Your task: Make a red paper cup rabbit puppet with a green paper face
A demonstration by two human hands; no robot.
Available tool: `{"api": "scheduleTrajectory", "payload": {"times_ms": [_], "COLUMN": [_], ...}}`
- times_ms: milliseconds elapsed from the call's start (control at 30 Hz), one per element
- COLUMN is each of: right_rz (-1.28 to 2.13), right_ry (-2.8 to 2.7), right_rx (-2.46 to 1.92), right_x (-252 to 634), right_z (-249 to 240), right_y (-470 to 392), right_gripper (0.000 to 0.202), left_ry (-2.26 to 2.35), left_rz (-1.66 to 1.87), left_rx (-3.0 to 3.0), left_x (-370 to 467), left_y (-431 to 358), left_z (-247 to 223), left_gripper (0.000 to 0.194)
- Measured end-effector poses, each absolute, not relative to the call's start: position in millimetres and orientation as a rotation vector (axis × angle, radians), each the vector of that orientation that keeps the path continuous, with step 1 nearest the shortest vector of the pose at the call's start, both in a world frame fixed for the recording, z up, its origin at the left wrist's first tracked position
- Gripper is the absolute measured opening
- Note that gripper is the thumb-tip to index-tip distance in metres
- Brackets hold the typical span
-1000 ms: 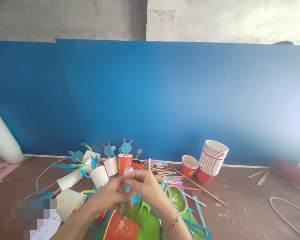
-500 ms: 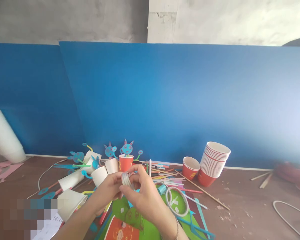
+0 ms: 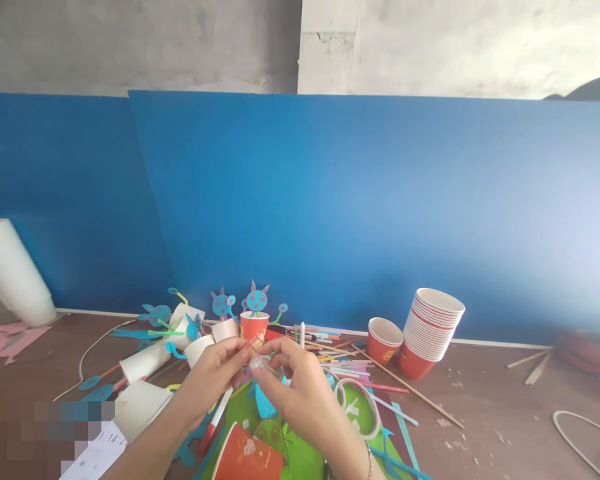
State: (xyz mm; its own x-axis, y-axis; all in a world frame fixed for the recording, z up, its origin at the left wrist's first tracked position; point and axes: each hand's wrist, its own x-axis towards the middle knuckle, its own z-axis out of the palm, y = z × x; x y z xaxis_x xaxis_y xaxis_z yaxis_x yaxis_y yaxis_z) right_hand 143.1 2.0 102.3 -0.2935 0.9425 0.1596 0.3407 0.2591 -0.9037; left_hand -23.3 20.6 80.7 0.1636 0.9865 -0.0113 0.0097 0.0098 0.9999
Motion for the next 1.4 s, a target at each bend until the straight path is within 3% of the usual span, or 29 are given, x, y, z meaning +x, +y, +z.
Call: {"api": "scheduleTrajectory", "payload": {"times_ms": [233,467,733,1100,1400], "right_rz": [0.915,0.898,0.850,0.725,0.763], "right_ry": [-1.853,-1.893,-1.922,-1.975,-1.931], "right_rx": [-1.246,-1.244,-1.189,-1.243,-1.251], "right_x": [147,147,148,143,137], "right_z": [106,106,110,106,106], "right_y": [3,5,1,1,1], "right_gripper": [0.014,0.016,0.013,0.032,0.011], "left_ry": [1.047,0.962,0.995,0.998,1.034], "left_rz": [1.063,0.973,1.047,1.109,1.170], "left_rx": [1.230,1.103,1.167,1.139,1.260], "left_x": [-22,-24,-21,-22,-21], "left_y": [18,17,17,15,15], "left_z": [87,91,85,94,86], "left_gripper": [0.041,0.030,0.037,0.035,0.023]}}
